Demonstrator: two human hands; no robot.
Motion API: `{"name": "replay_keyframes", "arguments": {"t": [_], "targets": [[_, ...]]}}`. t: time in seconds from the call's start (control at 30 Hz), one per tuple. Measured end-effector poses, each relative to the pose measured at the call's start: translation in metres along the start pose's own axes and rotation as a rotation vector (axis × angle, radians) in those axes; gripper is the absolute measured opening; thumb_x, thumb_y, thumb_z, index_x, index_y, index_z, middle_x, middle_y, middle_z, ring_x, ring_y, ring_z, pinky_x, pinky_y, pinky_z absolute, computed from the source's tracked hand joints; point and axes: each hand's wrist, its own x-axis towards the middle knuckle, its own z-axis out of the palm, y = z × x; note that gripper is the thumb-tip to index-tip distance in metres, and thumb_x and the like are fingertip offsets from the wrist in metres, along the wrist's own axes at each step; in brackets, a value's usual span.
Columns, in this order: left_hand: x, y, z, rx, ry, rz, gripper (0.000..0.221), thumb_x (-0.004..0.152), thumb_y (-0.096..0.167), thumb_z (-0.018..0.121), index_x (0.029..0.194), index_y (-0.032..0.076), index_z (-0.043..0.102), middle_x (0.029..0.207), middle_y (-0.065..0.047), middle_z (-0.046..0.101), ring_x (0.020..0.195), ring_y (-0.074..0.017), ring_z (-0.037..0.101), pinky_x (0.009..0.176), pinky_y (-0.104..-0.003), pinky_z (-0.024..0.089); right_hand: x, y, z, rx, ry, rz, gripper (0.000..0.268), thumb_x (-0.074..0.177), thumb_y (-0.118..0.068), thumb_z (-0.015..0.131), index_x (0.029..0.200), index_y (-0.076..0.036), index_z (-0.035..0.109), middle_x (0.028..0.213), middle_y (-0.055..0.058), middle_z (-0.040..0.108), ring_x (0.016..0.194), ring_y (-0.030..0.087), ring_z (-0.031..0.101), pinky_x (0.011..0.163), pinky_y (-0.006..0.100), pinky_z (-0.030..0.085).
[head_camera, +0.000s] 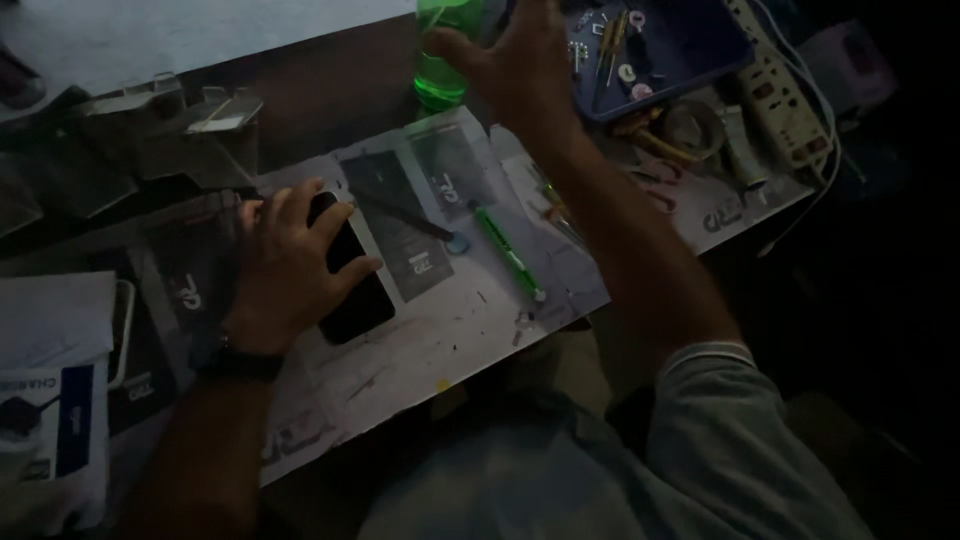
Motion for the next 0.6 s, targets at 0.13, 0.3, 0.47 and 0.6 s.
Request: {"name": "replay_keyframes", "arguments": {"t": [0.13,0.3,0.47,0.6], "targets": [[0.0,-0.002,0.0,0.032,-0.004,0.009,0.073,0.079,0.061,0.081,0.133,0.012,0.068,0.147,-0.02,0.052,0.137,-0.0381,0.046,0.113,-0.065,0.029,-0.003,-0.003,0.023,0.125,-0.091,0.133,0.085,0.084,-0.038,0.099,0.141,-0.006,0.045,0.121,0.019,0.068,0.103,0.033,0.077,0.08,0.037,0.067],[-0.002,-0.003,0.0,0.003,0.039,0.0,0.076,0.077,0.061,0.083,0.132,0.011,0.068,0.145,-0.021,0.053,0.136,-0.038,0.047,0.113,-0.065,0.029,-0.006,0.007,0.042,0.249,-0.02,0.051,0.074,0.09,-0.025,0.098,0.142,-0.015,0.047,0.124,0.017,0.076,0.11,0.033,0.082,0.09,0.038,0.065],[-0.001,-0.002,-0.003,-0.01,0.065,0.014,0.075,0.074,0.06,0.086,0.127,0.009,0.071,0.137,-0.019,0.057,0.13,-0.0374,0.051,0.11,-0.061,0.034,-0.008,-0.007,0.037,0.345,-0.101,0.076,0.077,0.087,-0.022,0.095,0.142,-0.011,0.043,0.125,0.021,0.071,0.108,0.033,0.079,0.083,0.04,0.066],[-0.002,-0.001,-0.003,-0.027,0.096,0.01,0.071,0.072,0.057,0.088,0.121,0.008,0.074,0.133,-0.016,0.059,0.125,-0.0341,0.054,0.107,-0.055,0.039,-0.023,-0.032,0.031,0.381,-0.167,-0.041,0.078,0.089,-0.024,0.097,0.144,-0.012,0.043,0.129,0.02,0.069,0.116,0.034,0.076,0.091,0.042,0.065]]}}
